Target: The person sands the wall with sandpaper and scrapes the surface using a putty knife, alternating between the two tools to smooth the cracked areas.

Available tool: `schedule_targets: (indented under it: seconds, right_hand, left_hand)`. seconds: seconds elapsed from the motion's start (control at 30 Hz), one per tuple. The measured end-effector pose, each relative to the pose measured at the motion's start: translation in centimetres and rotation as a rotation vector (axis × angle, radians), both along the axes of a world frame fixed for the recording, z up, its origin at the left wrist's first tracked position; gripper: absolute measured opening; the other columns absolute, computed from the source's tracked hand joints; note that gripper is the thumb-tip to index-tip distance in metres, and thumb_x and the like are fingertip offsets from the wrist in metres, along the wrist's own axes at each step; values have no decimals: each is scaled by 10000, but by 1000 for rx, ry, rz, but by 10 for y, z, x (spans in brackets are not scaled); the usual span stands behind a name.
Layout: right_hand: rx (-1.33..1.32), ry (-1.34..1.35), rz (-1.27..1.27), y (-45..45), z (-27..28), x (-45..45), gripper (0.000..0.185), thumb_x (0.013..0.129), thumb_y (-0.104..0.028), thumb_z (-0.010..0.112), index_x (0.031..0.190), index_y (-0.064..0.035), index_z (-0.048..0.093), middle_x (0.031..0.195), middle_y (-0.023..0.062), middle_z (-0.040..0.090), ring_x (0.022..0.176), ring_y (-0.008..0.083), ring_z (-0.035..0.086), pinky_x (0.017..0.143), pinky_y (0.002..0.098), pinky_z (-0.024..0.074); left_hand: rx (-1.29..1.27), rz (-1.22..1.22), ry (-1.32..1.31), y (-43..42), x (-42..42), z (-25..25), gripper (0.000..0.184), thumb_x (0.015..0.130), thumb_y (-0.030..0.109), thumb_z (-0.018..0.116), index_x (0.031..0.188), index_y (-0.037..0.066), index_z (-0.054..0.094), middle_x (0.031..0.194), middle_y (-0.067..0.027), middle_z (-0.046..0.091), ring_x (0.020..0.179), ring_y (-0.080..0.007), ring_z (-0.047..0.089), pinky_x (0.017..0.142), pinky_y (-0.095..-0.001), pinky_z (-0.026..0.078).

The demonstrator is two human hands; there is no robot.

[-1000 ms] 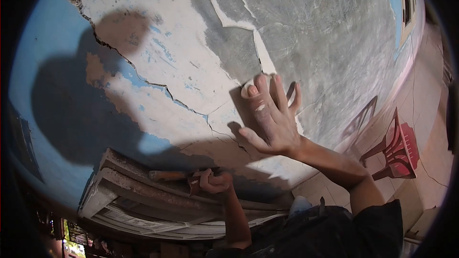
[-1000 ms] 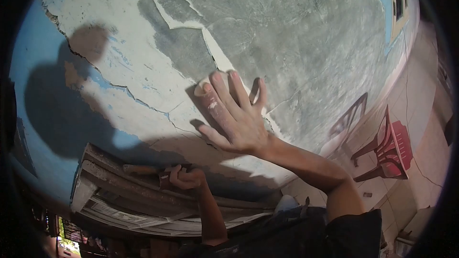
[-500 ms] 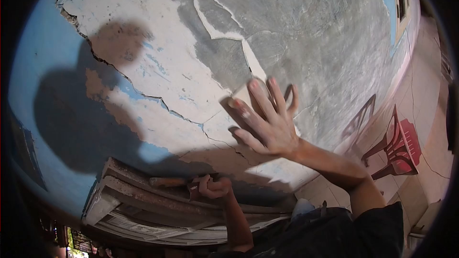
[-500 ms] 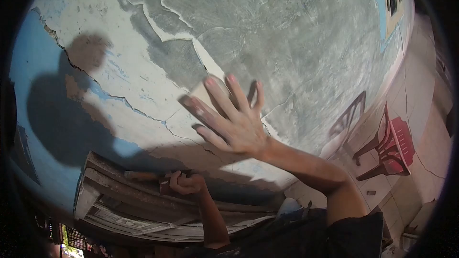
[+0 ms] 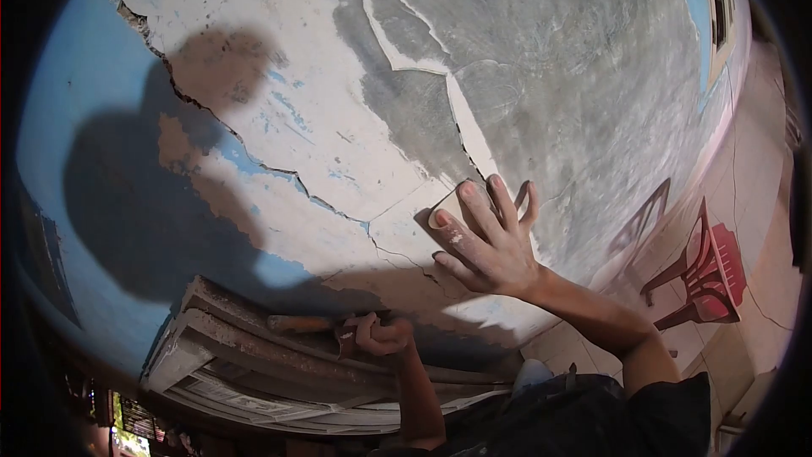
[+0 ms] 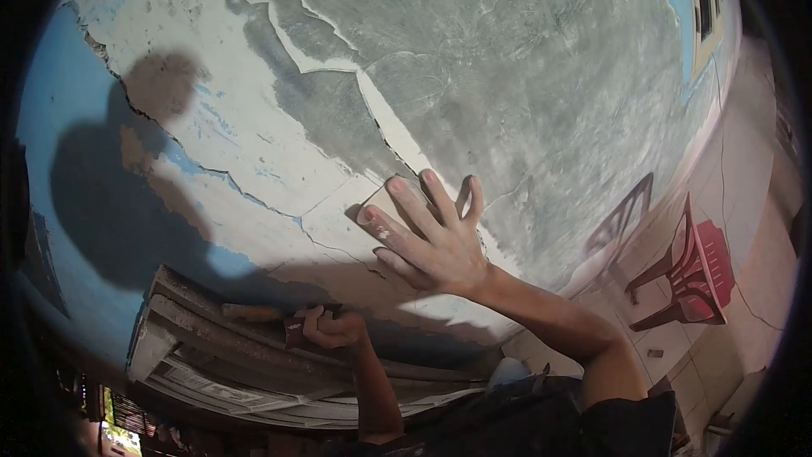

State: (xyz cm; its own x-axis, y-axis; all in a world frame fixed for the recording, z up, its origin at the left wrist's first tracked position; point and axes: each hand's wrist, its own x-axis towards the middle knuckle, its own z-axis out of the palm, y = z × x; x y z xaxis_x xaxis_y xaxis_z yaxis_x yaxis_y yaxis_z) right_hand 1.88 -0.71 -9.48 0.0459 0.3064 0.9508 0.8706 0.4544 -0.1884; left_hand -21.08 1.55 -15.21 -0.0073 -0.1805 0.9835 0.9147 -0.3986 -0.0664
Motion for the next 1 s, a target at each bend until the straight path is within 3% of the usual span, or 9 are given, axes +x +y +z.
schedule_targets:
  seconds: [0.2,0.37,0.5,0.6,0.77,0.87,0.97,1.0]
  right_hand:
    - [11,77,58,0,52,3,504,850,-428,563,1306,-217,535,1443,131,388,1363,383,254,1049,628,-72]
    - [-49,-34,-7,0,-20,-3,676,791,-477,641,1328,-96,489,1417,257,360,1352,459,233,1026,662,-28]
    - [-46,-88,-10,-6,18,2,712,810,-523,597,1363,-99,450,1421,254,356,1345,464,237,1028,656,-21]
    - [-9,-24,-17,-2,35,-1,637,816,-493,591,1351,-170,473,1428,156,389,1327,398,283,998,655,59]
    - [-89,-73,-95,-3,-3,7,603,837,-455,586,1380,-229,452,1494,137,294,1384,392,186,1031,640,-17]
    - [-41,-53,-104,5,21,9,585,845,-436,582,1383,-253,447,1506,127,275,1393,387,166,1041,628,-39]
    - [-27,-5,-92,6,53,7,562,845,-419,588,1374,-276,462,1493,119,307,1376,389,218,1046,618,-49]
    - [-44,-29,-114,5,48,7,533,859,-421,561,1353,-238,486,1489,156,294,1375,410,202,1046,621,-45]
  left_hand:
    - [-23,-20,-21,-4,6,2,351,979,211,235,820,29,490,824,-101,474,781,-260,484,737,-395,471]
    - [-14,-50,2,-2,1,-3,331,970,149,229,818,16,492,814,-90,467,733,-222,476,720,-379,477]
    - [15,8,23,2,-4,-11,324,964,118,230,810,7,493,809,-75,464,676,-182,455,674,-343,473]
    - [-8,-56,-44,-2,6,-6,330,967,113,233,785,-2,483,824,-72,469,669,-168,450,644,-320,468]
    - [11,5,28,5,-10,-15,331,969,122,235,791,-4,484,842,-72,475,659,-149,442,623,-291,462]
    - [-15,124,52,4,-16,-22,319,966,133,247,808,-4,487,842,-70,473,631,-136,425,623,-293,462]
    - [-41,5,-35,-1,-3,-13,315,964,127,249,803,-15,481,842,-74,467,628,-140,424,635,-301,466]
    - [-38,-5,-23,-1,-2,-12,317,964,126,246,806,-19,481,841,-76,464,631,-143,424,625,-296,463]
